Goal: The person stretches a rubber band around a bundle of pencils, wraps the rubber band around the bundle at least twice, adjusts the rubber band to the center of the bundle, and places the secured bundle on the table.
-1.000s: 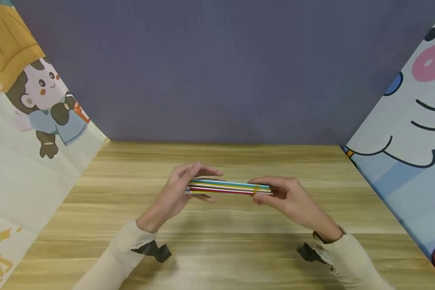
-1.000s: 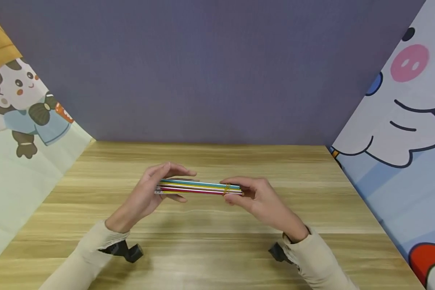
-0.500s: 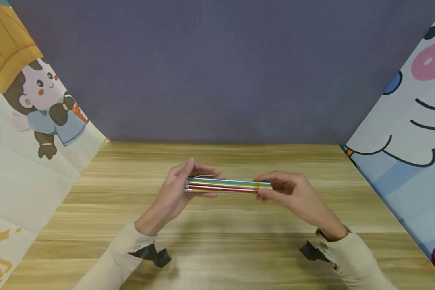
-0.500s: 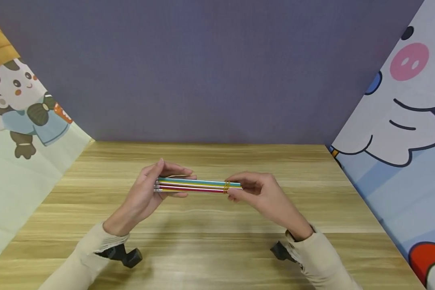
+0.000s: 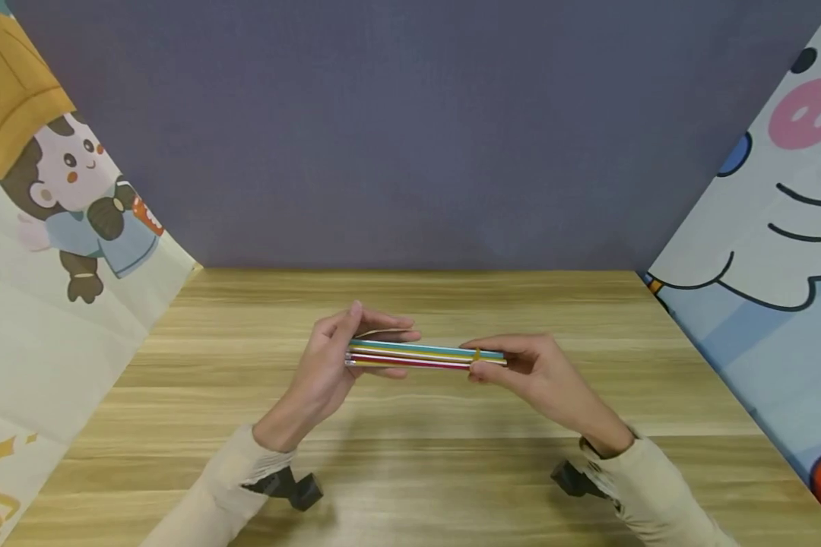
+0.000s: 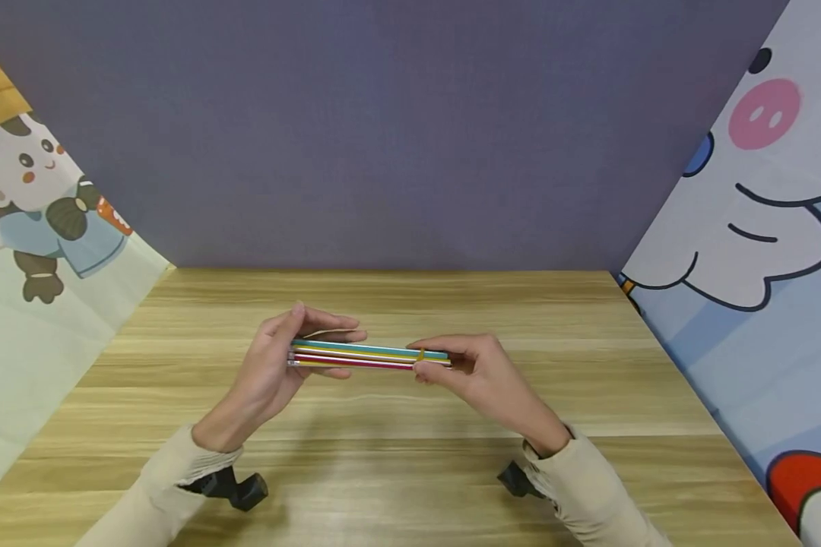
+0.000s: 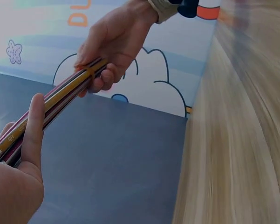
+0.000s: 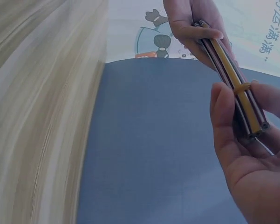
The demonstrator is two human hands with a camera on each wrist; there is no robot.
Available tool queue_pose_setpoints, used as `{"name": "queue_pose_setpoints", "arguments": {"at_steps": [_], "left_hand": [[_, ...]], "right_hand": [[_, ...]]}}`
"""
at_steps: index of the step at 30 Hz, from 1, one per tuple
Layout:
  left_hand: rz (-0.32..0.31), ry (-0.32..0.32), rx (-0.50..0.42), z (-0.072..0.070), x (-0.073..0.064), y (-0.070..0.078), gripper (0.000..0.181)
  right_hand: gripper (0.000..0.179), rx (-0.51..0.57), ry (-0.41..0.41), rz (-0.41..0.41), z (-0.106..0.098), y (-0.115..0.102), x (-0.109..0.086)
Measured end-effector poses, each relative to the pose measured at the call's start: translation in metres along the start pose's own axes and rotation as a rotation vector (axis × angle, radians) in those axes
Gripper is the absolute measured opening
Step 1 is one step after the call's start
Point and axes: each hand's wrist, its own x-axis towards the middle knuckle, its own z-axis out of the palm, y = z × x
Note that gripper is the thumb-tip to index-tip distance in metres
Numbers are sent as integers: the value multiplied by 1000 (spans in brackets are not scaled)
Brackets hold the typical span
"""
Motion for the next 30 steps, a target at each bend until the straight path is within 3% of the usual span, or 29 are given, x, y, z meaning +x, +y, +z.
{"name": "queue_pose_setpoints", "arguments": {"at_steps": [3, 8, 11, 14, 18, 23, 30], "left_hand": [[-5, -39, 2, 2, -1, -4, 50], [-25, -94, 31, 8, -3, -13, 51], [-24, -68, 24, 10, -3, -12, 51], [-14, -3, 4, 9, -2, -8, 50], [-9, 50, -4, 7, -2, -7, 50], [-13, 53, -22, 8, -2, -17, 49], [-72, 18, -15, 7, -4, -31, 50]], "right_hand": [[29, -9, -28, 23, 1, 3, -1], [27, -9, -148, 98, 2, 7, -2], [30, -27, -149, 121, -6, 7, 0], [29, -42, -109, 139, -14, 7, 2], [24, -5, -114, 133, -19, 10, 2], [28, 25, -134, 95, -13, 12, 2], [22, -84, -203, 134, 0, 20, 8]]}}
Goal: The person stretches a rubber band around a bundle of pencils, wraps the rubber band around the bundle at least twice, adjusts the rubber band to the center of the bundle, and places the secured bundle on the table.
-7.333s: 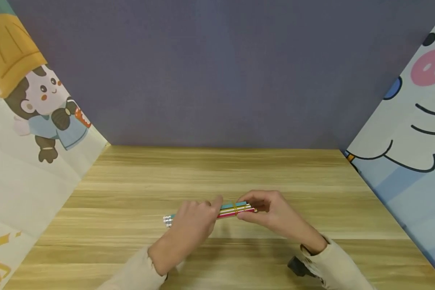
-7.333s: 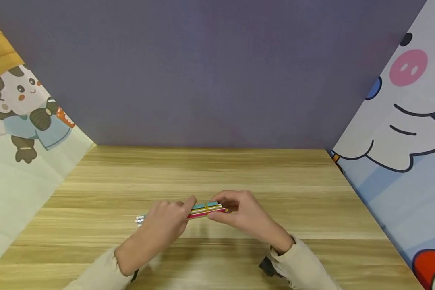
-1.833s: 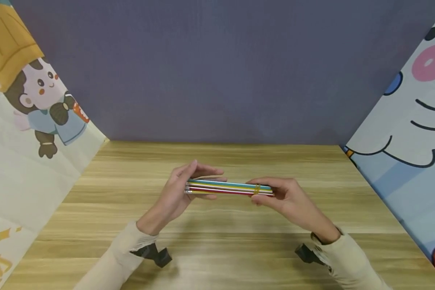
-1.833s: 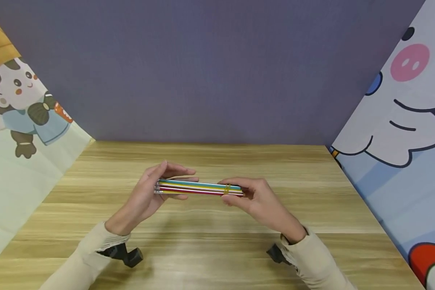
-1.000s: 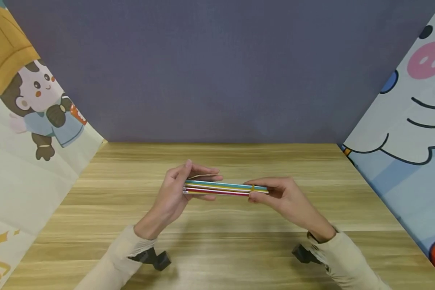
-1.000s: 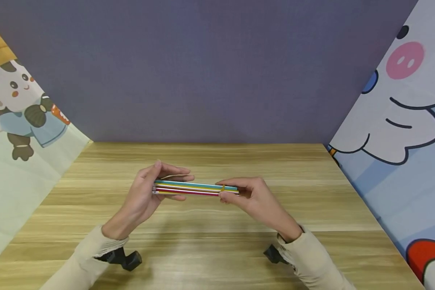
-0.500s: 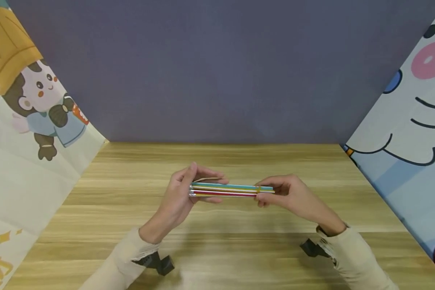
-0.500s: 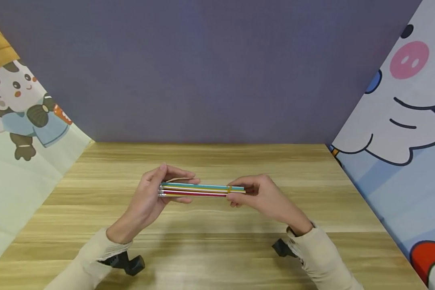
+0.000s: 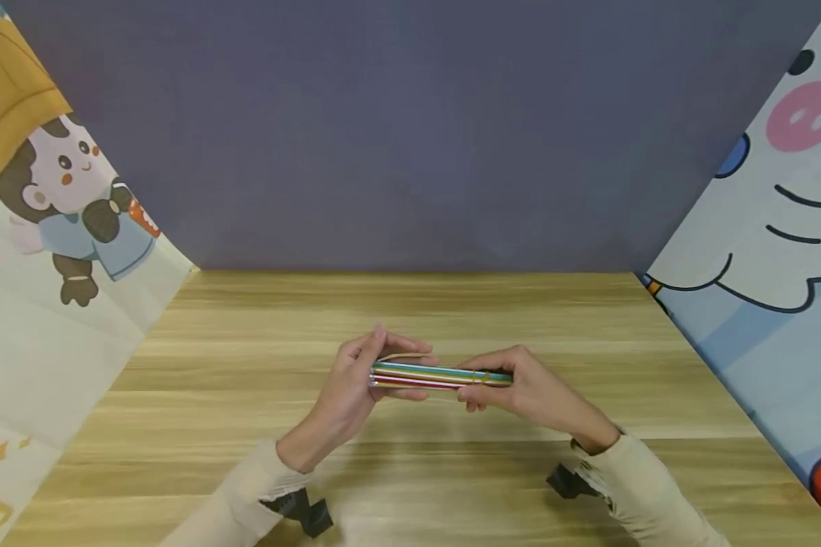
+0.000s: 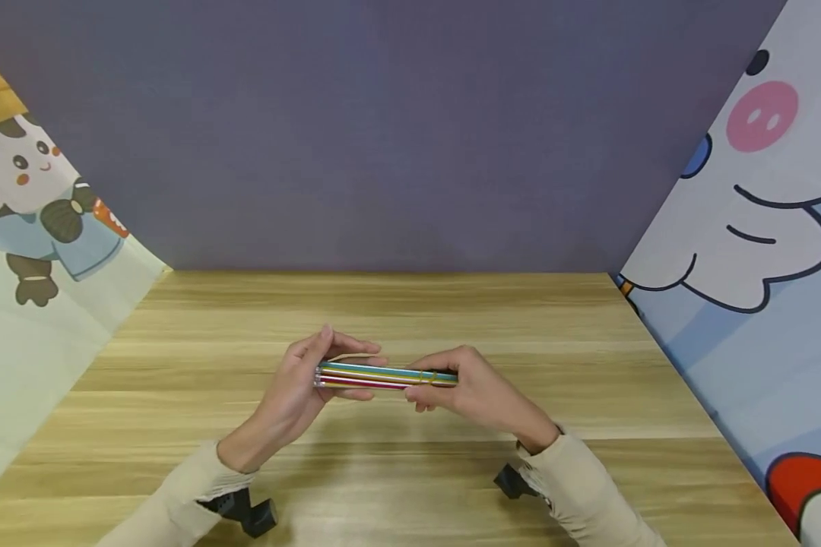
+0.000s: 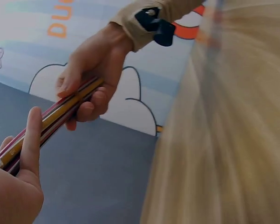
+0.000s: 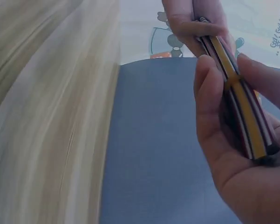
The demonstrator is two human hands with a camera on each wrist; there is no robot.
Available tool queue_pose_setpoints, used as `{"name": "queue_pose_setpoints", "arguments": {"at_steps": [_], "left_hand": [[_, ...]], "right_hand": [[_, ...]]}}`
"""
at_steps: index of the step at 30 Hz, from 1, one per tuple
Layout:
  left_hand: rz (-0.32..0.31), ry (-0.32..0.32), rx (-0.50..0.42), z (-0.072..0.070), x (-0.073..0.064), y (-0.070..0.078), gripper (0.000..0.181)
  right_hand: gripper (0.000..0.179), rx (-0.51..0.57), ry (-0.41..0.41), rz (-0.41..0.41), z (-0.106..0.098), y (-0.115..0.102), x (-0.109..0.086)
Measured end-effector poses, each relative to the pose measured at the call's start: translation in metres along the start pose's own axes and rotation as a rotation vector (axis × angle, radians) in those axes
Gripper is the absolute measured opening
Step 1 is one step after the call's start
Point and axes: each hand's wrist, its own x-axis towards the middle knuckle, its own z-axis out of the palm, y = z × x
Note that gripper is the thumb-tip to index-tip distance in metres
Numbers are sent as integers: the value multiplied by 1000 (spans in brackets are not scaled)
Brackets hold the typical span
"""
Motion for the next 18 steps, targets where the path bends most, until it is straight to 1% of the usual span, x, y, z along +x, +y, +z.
{"name": "queue_pose_setpoints", "arguments": {"at_steps": [2, 4, 7, 9, 10, 12, 14, 16, 18], "left_hand": [[-6, 8, 6, -1, -1, 2, 50], [6, 25, 13, -3, -1, 5, 50], [23, 42, 9, -7, 0, 10, 50], [29, 53, -7, -8, 1, 10, 48], [27, 60, -16, -8, 1, 9, 48], [20, 65, -34, -6, 1, 4, 47], [1, 59, -39, -3, 0, -1, 48], [-18, 48, -21, 0, -1, -6, 49], [-35, 31, -7, 2, -1, -8, 50]], "right_hand": [[24, 1, 2, 12, -1, 1, 2], [26, 16, 35, 13, -6, 2, 1], [27, 68, 92, 4, -14, 4, -2], [24, 70, 123, -4, -16, 5, -3], [23, 74, 123, -7, -15, 6, -3], [22, 67, 95, -10, -9, 8, -1], [20, 58, 44, -16, -1, 10, 3], [20, 67, -2, -25, 6, 12, 6], [21, 68, -28, -26, 8, 13, 8]]}}
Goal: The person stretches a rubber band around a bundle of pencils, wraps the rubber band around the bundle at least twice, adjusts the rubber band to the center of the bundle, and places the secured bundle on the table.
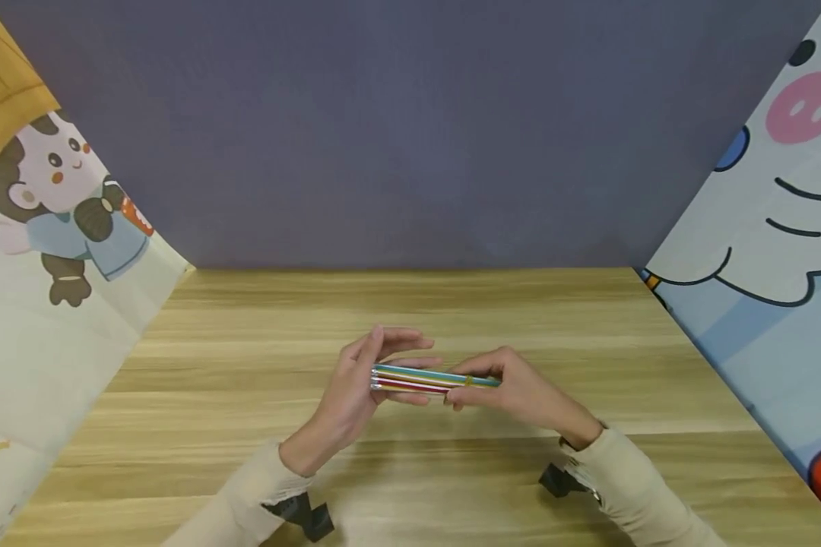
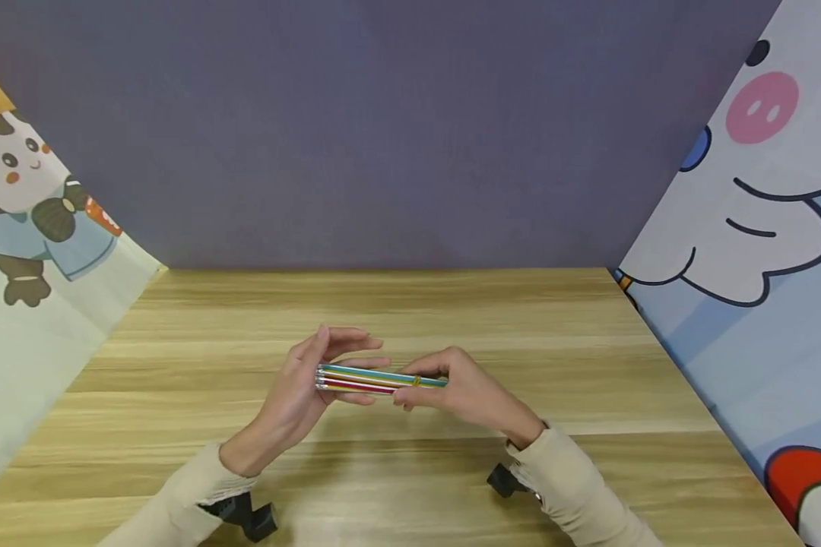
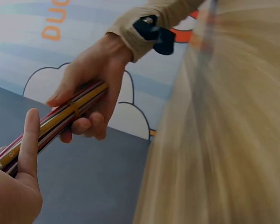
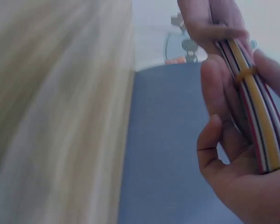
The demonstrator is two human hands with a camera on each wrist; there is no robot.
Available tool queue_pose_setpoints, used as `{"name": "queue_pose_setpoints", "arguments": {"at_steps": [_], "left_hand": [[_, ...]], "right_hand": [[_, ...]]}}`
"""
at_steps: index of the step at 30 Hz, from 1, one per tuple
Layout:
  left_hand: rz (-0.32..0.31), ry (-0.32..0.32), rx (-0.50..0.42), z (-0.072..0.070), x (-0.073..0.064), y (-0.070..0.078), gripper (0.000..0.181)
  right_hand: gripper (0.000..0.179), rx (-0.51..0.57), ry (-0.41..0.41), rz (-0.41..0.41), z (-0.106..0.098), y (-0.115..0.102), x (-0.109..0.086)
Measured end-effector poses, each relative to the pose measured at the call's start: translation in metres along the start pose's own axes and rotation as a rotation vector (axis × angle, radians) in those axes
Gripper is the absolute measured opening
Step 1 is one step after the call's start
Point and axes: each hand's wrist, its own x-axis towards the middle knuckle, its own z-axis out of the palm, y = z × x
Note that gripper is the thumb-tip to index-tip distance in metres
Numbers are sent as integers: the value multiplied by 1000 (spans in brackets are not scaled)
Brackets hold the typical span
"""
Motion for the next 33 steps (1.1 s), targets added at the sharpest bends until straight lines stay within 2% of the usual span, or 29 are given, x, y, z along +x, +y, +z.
{"name": "queue_pose_setpoints", "arguments": {"at_steps": [2, 8, 14, 21, 28, 30, 33], "left_hand": [[3, -2, 13, 1, 0, 1, 49], [56, 26, -1, -4, 4, 9, 48], [56, 31, -7, -4, 4, 6, 49], [7, 48, -2, -3, 4, -4, 49], [1, 47, 4, -5, 1, -11, 49], [-8, 19, -3, -4, 0, -15, 48], [-9, -62, 3, -3, -2, -21, 47]], "right_hand": [[24, -14, 7, 10, -3, 0, -1], [21, -55, 128, 25, -20, -4, -9], [19, -101, 190, 34, -15, -5, -10], [17, -98, 156, 60, -7, 0, -6], [18, -158, 92, 69, -2, 3, -4], [22, -188, 52, 38, 4, 3, -3], [28, -198, -17, 2, 18, 4, -1]]}}
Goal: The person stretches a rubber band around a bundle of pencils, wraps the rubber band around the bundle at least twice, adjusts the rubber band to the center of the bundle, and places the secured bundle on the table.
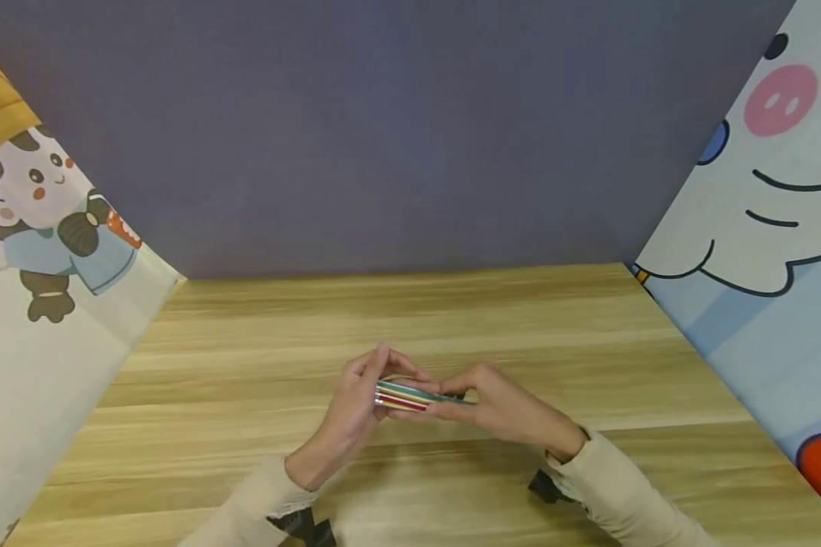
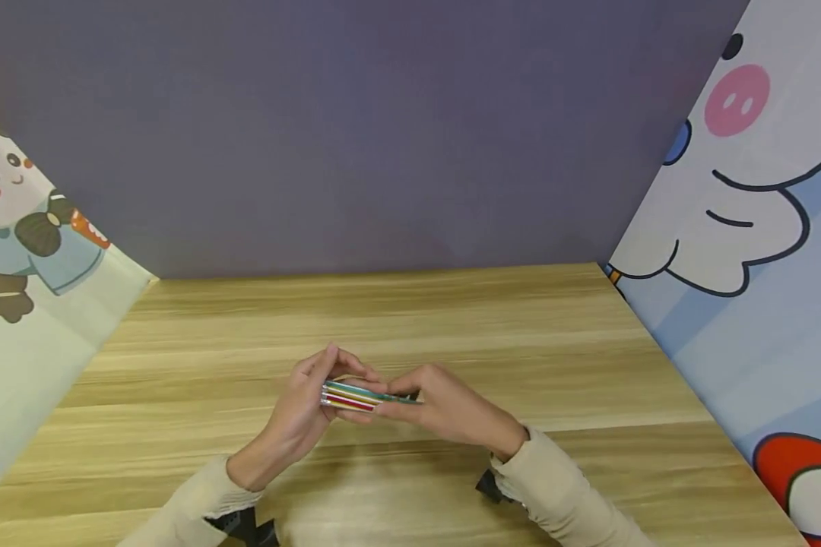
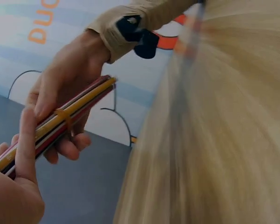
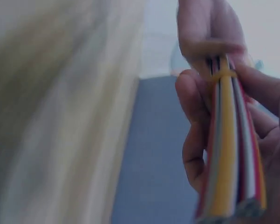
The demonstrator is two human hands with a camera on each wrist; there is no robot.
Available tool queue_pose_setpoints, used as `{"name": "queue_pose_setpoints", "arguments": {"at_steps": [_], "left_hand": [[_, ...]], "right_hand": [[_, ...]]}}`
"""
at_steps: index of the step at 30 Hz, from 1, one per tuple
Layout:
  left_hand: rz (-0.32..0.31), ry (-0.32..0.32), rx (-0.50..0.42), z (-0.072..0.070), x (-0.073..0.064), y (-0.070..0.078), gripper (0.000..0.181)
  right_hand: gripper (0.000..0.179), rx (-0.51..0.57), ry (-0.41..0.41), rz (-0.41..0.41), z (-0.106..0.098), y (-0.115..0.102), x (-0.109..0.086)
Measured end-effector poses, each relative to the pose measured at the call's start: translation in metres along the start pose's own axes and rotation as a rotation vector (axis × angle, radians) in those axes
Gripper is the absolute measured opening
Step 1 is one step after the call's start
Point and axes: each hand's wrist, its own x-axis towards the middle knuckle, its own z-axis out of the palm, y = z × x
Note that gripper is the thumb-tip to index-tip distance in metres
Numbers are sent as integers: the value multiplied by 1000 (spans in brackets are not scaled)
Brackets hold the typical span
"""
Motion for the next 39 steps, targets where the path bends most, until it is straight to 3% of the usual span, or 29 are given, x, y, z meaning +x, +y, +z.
{"name": "queue_pose_setpoints", "arguments": {"at_steps": [2, 4, 8, 13, 18, 22, 25, 29, 32, 35, 39], "left_hand": [[-2, -43, 3, 0, -2, 0, 47], [-1, -48, 5, 0, -3, 1, 47], [-16, 53, -13, -1, 0, 8, 47], [-19, 137, -27, 0, 1, 10, 48], [-9, 130, -48, 2, -1, 5, 47], [-16, 101, -23, 0, -1, 0, 49], [-41, 88, 136, -8, 2, -3, 50], [-117, 65, 541, -23, 6, -1, 48], [-183, -15, 813, -34, 7, 4, 43], [-211, -117, 969, -42, 8, 9, 40], [-179, -185, 1143, -50, 9, 10, 31]], "right_hand": [[32, 16, -40, -5, 7, -1, 3], [35, 9, -46, 15, 8, -2, 3], [30, -75, 11, 38, -6, -6, -2], [23, -213, 63, -38, -14, -13, -5], [26, -401, 142, -117, -4, -18, -4], [31, -428, 158, -125, 2, -14, -3], [33, -417, 136, -114, 3, -7, 0], [28, -473, 138, -136, 4, 5, 6], [27, -555, 174, -168, 4, 14, 10], [26, -609, 187, -153, 2, 22, 12], [23, -616, 154, -50, -4, 32, 12]]}}
